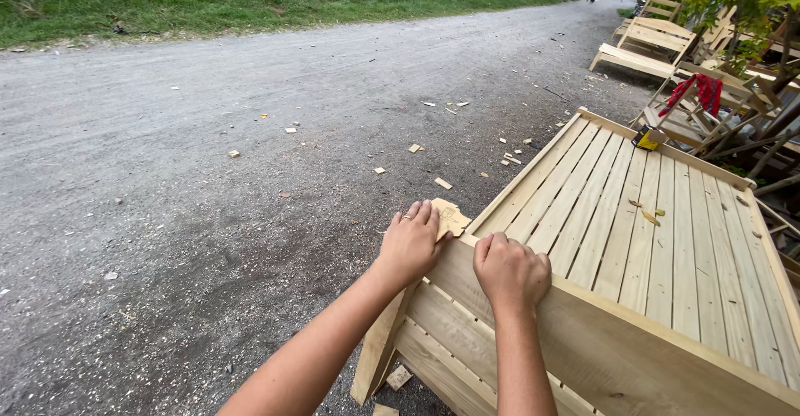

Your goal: The person sands a wooden bed frame outdoors, first sanding the headboard rail and corner blocks with a sanding block, then moving along the frame and sanding the slatted deck surface with a sanding sponge, working across different sections of the furniture.

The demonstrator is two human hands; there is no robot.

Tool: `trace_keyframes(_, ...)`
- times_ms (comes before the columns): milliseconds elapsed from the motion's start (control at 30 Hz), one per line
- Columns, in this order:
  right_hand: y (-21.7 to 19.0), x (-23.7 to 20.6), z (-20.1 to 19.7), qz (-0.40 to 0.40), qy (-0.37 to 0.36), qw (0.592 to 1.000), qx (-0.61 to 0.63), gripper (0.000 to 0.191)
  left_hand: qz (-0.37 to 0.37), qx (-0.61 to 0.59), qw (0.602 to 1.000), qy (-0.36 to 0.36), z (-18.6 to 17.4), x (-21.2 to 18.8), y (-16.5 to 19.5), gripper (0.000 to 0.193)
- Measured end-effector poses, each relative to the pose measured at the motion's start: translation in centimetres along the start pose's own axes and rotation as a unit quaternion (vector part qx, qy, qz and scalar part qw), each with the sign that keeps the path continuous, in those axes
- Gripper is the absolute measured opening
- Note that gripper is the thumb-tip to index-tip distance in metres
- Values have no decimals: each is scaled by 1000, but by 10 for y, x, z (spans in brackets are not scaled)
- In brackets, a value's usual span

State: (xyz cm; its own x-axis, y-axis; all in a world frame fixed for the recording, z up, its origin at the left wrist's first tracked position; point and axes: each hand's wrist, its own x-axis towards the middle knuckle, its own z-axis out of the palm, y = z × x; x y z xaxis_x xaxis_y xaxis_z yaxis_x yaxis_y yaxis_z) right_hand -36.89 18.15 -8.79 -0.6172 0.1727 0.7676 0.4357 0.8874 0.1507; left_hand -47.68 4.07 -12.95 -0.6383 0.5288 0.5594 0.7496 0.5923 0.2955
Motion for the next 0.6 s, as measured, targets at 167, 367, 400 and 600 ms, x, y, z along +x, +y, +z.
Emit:
trace_keyframes(167,0,1,4,-7,41,999,-6,38,47,9,998,41,-2,-31,10,62)
trace_keyframes(367,1,-1,7,-14,55,998,-13,38,17,-39,999,20,-4,-5,6,59)
trace_keyframes(400,2,0,7,-16,51,998,-17,38,1,-39,999,11,-2,8,5,59)
trace_keyframes(600,3,2,10,-7,36,999,-5,39,-6,-2,999,49,3,-19,13,62)
